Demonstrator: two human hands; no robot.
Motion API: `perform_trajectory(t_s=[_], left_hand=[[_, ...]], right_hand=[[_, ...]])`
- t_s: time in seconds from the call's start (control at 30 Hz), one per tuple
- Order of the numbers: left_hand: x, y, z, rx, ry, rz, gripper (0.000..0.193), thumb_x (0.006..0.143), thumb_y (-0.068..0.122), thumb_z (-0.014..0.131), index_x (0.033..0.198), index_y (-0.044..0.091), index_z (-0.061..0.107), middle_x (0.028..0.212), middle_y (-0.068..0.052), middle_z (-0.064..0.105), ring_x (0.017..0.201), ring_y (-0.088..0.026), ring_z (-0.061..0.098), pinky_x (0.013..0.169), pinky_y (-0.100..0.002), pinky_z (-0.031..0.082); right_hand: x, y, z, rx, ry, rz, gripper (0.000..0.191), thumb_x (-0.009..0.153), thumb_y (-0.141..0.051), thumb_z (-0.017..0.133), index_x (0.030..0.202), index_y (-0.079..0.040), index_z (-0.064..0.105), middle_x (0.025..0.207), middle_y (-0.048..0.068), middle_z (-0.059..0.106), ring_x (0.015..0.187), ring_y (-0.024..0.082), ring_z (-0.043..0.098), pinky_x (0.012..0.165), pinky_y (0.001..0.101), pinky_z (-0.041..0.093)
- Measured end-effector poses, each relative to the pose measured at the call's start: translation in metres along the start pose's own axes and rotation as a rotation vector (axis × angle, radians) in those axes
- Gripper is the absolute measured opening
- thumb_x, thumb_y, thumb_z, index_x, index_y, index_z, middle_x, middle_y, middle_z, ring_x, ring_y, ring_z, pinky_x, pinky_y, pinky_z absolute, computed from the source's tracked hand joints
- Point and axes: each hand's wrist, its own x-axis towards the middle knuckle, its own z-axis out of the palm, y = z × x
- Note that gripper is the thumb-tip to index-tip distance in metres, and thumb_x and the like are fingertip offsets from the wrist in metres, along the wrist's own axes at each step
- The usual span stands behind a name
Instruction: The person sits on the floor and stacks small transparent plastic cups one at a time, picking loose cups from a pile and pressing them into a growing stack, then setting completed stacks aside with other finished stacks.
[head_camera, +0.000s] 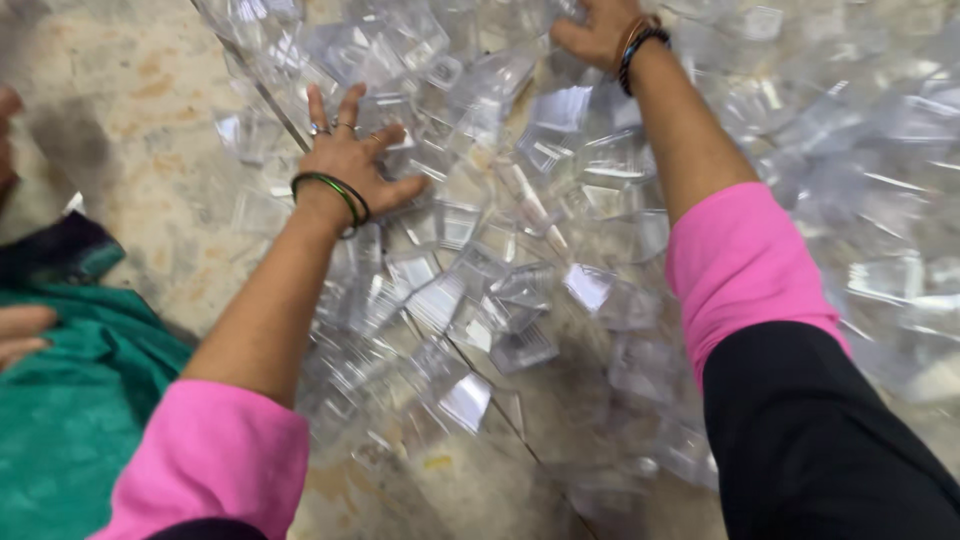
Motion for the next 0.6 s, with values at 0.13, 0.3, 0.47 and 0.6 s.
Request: perform_trajectory(t_s=[0.13, 0.3, 0.47, 0.6], left_hand=[[-0.040, 0.010, 0.001, -0.062, -0.074, 0.020, 0.083, 0.063, 0.074, 0.071, 0.137, 0.037, 0.064, 0.171, -0.008, 0.014, 0.154, -0.042, 0.009, 0.113, -0.059, 0.037], [-0.143, 0.029, 0.006, -0.024, -0.106, 0.059, 0.083, 0.065, 0.075, 0.072, 0.137, 0.034, 0.063, 0.169, -0.007, 0.016, 0.152, -0.045, 0.013, 0.111, -0.057, 0.040], [-0.258, 0.047, 0.003, 0.028, -0.244, 0.106, 0.088, 0.061, 0.078, 0.071, 0.136, 0.032, 0.065, 0.167, -0.008, 0.012, 0.154, -0.039, 0.013, 0.119, -0.064, 0.016], [-0.393, 0.051, 0.007, -0.214, 0.184, 0.208, 0.069, 0.065, 0.066, 0.071, 0.119, 0.023, 0.066, 0.162, -0.019, 0.024, 0.148, -0.050, 0.020, 0.115, -0.068, 0.015]], right_hand=[[-0.059, -0.002, 0.012, 0.126, 0.121, -0.439, 0.052, 0.088, -0.028, 0.067, 0.138, -0.016, 0.067, 0.128, 0.027, 0.057, 0.121, 0.043, 0.055, 0.103, 0.0523, 0.048], [-0.159, -0.009, 0.038, 0.147, -0.067, -0.301, 0.050, 0.087, -0.032, 0.065, 0.137, -0.027, 0.062, 0.145, 0.026, 0.047, 0.136, 0.045, 0.047, 0.108, 0.0506, 0.045], [-0.269, -0.045, 0.057, 0.185, -0.139, -0.435, 0.053, 0.094, -0.040, 0.064, 0.145, -0.027, 0.059, 0.154, 0.028, 0.045, 0.146, 0.048, 0.044, 0.119, 0.0508, 0.042], [-0.263, -0.049, 0.023, 0.139, -0.426, -0.347, 0.087, 0.081, -0.060, 0.078, 0.151, -0.019, 0.045, 0.154, 0.025, 0.039, 0.143, 0.044, 0.037, 0.115, 0.0528, 0.032]])
